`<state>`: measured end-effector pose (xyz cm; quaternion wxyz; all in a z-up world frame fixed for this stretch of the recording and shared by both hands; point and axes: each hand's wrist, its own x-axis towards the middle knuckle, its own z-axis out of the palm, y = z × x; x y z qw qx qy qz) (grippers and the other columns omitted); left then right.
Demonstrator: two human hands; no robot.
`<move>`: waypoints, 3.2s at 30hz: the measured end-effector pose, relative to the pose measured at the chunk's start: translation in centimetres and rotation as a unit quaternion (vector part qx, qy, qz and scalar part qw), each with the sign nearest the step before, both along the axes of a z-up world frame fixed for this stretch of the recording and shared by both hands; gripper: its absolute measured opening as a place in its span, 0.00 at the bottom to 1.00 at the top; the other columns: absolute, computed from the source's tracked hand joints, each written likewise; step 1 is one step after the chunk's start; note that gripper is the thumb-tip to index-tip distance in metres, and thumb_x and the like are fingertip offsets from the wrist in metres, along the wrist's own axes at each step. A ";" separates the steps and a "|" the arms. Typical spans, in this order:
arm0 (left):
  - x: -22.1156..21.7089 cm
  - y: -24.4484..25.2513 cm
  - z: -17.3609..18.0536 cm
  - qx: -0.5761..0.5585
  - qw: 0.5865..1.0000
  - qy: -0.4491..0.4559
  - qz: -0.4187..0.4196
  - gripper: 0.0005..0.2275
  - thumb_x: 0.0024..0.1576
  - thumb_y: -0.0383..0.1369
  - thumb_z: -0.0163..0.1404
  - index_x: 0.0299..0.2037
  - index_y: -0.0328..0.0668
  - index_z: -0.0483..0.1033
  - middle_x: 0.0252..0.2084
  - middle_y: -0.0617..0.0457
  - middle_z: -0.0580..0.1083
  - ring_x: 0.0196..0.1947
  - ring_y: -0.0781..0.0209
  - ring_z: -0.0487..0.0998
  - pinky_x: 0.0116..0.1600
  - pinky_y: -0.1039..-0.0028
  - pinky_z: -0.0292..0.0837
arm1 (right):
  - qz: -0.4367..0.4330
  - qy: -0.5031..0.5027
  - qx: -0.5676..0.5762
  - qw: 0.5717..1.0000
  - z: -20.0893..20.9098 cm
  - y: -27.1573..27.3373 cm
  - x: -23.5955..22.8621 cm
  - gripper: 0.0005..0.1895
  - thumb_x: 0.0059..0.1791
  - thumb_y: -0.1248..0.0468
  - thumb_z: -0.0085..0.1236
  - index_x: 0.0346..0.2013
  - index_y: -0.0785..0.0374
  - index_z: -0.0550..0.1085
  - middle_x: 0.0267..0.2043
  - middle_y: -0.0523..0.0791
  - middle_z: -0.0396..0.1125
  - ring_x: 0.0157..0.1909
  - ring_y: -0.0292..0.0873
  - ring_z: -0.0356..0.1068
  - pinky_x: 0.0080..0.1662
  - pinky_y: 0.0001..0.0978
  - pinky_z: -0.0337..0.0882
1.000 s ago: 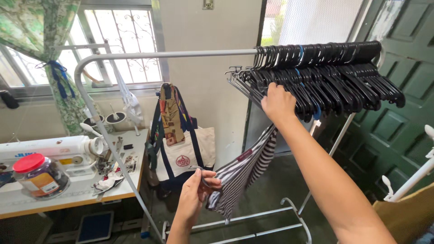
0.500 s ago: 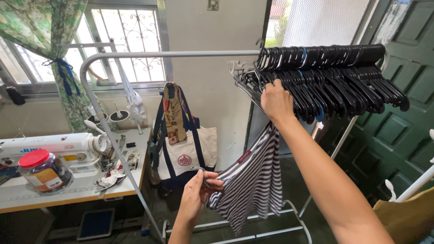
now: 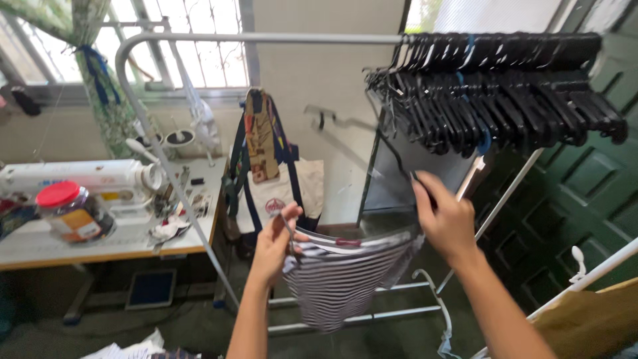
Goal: The person picks up various garments from a pile, places them on hangers, and hangs them on a clothing rack. The person handles shirts, shorts, and other clothing items one at a time, placing each on a hanger before moving it to the rack.
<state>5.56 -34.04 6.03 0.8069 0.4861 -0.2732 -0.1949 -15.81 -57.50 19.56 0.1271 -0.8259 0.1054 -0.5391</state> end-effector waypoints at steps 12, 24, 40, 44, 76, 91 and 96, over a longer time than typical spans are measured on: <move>1.8 0.8 0.7 0.163 0.971 -0.159 -0.075 0.20 0.58 0.34 0.57 0.61 0.37 0.77 0.53 0.53 0.80 0.49 0.71 0.78 0.54 0.81 0.72 | 0.079 0.106 0.171 0.976 -12.7 -1.5 -10.8 0.11 0.49 0.67 0.60 0.45 0.63 0.81 0.36 0.46 0.78 0.31 0.35 0.74 0.36 0.25 0.71; -4.9 -3.2 3.5 0.278 0.900 -0.331 -0.053 0.13 0.54 0.39 0.63 0.35 0.33 0.83 0.22 0.56 0.74 0.24 0.74 0.71 0.31 0.77 0.68 | 0.177 0.105 0.407 0.890 -12.8 -10.4 -16.1 0.21 0.61 0.56 0.45 0.57 0.67 0.78 0.38 0.51 0.71 0.35 0.40 0.65 0.35 0.28 0.63; -12.0 -14.3 5.9 0.229 0.878 -0.400 -0.129 0.13 0.50 0.39 0.64 0.33 0.35 0.84 0.20 0.56 0.74 0.22 0.73 0.67 0.28 0.77 0.63 | 0.251 0.201 0.593 0.738 -0.6 -9.6 -22.5 0.26 0.56 0.47 0.40 0.53 0.66 0.72 0.55 0.47 0.68 0.62 0.45 0.71 0.53 0.45 0.77; -13.0 -16.9 6.1 0.185 0.880 -0.403 -0.170 0.12 0.49 0.38 0.64 0.32 0.35 0.84 0.20 0.58 0.74 0.22 0.74 0.67 0.28 0.77 0.62 | 0.163 0.284 0.497 0.804 0.9 -9.3 -24.4 0.22 0.53 0.51 0.48 0.52 0.63 0.74 0.51 0.41 0.71 0.62 0.37 0.71 0.48 0.33 0.74; -28.1 -39.9 19.9 0.138 0.856 -0.437 -0.241 0.16 0.62 0.34 0.37 0.36 0.33 0.77 0.28 0.37 0.79 0.31 0.44 0.82 0.42 0.59 0.76 | -0.347 0.066 0.100 0.930 12.7 -26.0 -32.5 0.17 0.52 0.55 0.55 0.43 0.67 0.77 0.34 0.54 0.74 0.38 0.54 0.75 0.44 0.43 0.73; -28.6 -44.0 24.0 0.105 0.840 -0.486 -0.216 0.16 0.62 0.34 0.37 0.33 0.35 0.78 0.28 0.36 0.77 0.31 0.40 0.81 0.42 0.57 0.75 | -0.466 -0.125 -0.029 0.876 14.2 -41.0 -33.8 0.12 0.44 0.66 0.66 0.21 0.70 0.73 0.20 0.56 0.69 0.25 0.57 0.71 0.32 0.45 0.71; -29.1 -43.7 24.1 0.091 0.841 -0.473 -0.249 0.15 0.61 0.34 0.37 0.33 0.35 0.77 0.21 0.42 0.76 0.25 0.47 0.81 0.38 0.61 0.75 | -0.424 -0.178 -0.089 0.883 14.7 -40.1 -33.5 0.11 0.48 0.69 0.63 0.25 0.69 0.71 0.23 0.52 0.70 0.26 0.52 0.73 0.34 0.43 0.71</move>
